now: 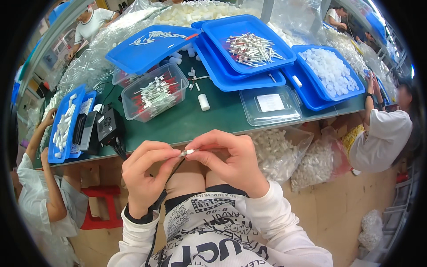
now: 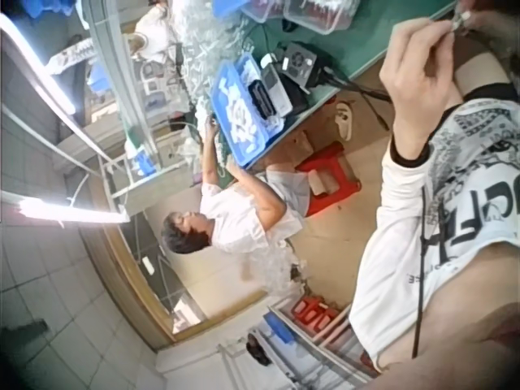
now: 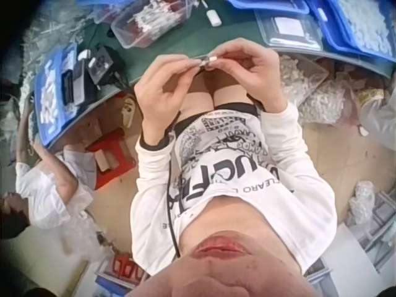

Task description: The person repeatedly picks small white cylindrical pieces and thin metal rods from blue trays, inserts the rods into the cylinders, and places the assembled units into a clear container. The process continues throughout the clip with consistent hand movements and organized placement of finished items.

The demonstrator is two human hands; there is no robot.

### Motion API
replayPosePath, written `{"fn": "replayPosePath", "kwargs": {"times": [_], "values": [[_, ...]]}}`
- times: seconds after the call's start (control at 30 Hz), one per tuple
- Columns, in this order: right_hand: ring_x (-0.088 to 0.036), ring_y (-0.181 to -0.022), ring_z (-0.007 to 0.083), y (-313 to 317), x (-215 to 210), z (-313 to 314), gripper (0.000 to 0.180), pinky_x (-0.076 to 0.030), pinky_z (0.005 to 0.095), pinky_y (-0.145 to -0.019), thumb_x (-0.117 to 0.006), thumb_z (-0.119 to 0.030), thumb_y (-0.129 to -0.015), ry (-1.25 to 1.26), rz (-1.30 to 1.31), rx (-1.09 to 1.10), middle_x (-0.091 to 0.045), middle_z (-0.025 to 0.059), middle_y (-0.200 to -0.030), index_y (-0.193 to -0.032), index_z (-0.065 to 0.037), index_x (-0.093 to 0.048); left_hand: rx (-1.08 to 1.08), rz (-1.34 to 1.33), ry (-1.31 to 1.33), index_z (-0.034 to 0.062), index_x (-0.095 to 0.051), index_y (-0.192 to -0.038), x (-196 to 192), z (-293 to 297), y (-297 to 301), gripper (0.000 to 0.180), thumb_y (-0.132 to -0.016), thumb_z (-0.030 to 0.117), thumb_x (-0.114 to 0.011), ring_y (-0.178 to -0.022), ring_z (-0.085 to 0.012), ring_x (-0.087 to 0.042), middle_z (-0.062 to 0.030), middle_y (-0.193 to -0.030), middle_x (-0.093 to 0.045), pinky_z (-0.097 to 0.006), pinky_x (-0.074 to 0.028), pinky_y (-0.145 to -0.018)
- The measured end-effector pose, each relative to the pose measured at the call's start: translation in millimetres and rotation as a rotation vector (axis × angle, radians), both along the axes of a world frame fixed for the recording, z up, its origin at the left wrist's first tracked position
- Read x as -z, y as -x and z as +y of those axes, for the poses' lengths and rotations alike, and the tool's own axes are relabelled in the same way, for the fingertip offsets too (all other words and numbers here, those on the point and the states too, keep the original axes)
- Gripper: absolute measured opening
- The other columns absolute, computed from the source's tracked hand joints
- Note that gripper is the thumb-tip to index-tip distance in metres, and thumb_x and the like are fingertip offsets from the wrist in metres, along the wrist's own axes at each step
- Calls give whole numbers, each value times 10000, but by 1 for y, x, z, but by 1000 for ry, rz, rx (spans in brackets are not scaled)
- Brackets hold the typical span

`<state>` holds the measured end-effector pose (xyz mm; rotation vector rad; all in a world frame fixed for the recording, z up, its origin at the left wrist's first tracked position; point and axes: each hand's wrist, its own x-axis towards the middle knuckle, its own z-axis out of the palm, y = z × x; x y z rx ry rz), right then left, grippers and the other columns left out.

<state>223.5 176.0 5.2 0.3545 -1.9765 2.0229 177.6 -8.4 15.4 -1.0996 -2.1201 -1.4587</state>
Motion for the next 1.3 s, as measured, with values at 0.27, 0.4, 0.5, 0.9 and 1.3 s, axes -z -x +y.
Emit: {"fn": "replayPosePath", "kwargs": {"times": [0.27,0.4,0.5,0.9,1.3], "values": [[-704,-821,163,10,-4,7,117,-568,256,-729,-687,34,-805,-153,45,51,-720,109,-885,-921,27,-681,48,-205,-92,-4,-669,-892,3,7,9,152,-754,-66,-691,-741,-203,-645,-103,-853,-643,-279,-510,-624],[-712,-790,166,16,-6,10,115,-569,252,-712,-695,27,-796,-250,40,78,-724,101,-873,-911,26,-685,51,-319,-105,-33,-635,-924,8,8,14,128,-804,-73,-653,-753,-171,-646,-103,-895,-625,-265,-529,-645],[-713,-786,165,22,-1,11,111,-569,250,-704,-697,25,-794,-246,18,76,-725,95,-867,-905,27,-687,81,-434,-180,-54,-618,-948,12,11,15,110,-840,-75,-623,-772,-149,-644,-102,-931,-608,-253,-547,-671],[-706,-792,153,33,18,7,101,-572,253,-686,-699,26,-806,22,-10,60,-720,107,-855,-906,37,-694,41,-383,-104,-74,-608,-948,16,16,25,100,-849,-89,-607,-781,-155,-652,-111,-948,-598,-260,-561,-687],[-695,-715,147,44,15,11,126,-554,241,-621,-729,-22,-789,-230,54,111,-716,100,-834,-912,-2,-709,113,-749,-208,-60,-587,-959,14,13,34,79,-885,-35,-593,-813,-125,-630,-76,-940,-602,-251,-531,-717]]}}
